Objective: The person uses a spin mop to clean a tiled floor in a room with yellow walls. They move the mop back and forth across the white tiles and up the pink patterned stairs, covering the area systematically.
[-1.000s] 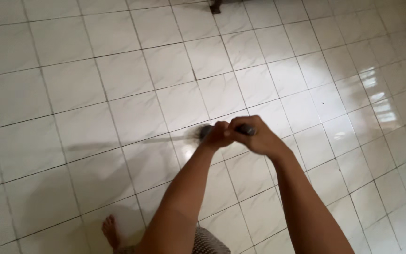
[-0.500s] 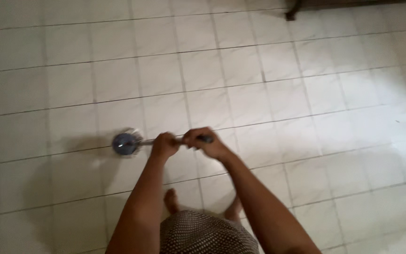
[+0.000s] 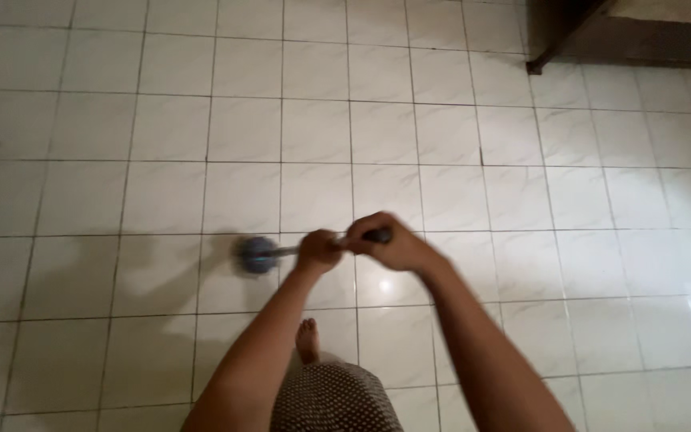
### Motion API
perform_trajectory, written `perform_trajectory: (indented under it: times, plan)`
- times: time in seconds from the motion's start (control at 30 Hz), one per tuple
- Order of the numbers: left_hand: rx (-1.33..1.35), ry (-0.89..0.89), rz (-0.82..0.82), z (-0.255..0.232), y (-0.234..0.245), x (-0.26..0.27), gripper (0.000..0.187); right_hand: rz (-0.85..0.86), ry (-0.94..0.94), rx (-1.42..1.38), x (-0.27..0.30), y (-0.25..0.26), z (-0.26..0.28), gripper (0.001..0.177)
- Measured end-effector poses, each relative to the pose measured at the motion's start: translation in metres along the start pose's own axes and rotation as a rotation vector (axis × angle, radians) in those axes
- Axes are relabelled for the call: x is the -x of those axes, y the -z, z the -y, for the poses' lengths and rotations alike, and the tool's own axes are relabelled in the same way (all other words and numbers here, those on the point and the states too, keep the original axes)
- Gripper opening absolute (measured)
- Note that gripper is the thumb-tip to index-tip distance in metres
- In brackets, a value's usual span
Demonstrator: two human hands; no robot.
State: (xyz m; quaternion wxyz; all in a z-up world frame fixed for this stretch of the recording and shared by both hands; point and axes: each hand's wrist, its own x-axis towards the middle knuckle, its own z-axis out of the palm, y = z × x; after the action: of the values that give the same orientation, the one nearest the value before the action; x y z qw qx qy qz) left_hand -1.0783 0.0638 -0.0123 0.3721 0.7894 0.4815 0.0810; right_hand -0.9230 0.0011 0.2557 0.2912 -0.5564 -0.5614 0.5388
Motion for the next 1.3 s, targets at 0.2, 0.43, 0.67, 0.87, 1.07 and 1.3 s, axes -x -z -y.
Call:
perform_trajectory:
  times: [0.2,0.43,0.67,0.87,1.07,1.3]
  plan:
    - [0.570,-0.559,0.024,-0.130,-0.083,0.011,0.019,-0.134,-0.383,0.414,0.079,0.037,0.038,0.028]
    - [0.850,-0.498,0.097,-0.133,-0.137,0.047,0.021,-0.002,-0.247,0.552,0.096,-0.029,-0.005,0.021]
    - [0.435,-0.390,-0.035,-0.068,-0.034,0.069,0.025,-0.017,-0.133,0.365,0.054,-0.064,0.052,0.014]
    - [0.107,0.049,0.101,0.048,0.124,0.093,0.053,-0.008,0.033,-0.008,-0.031,-0.140,0.062,0.010]
    - [-0.071,0.201,0.031,0.274,0.226,0.144,0.034,0.081,0.242,-0.298,-0.152,-0.322,0.045,0.003]
    - [-0.173,0.261,-0.216,0.422,0.281,0.190,0.019,0.209,0.267,-0.155,-0.221,-0.439,0.064,0.017]
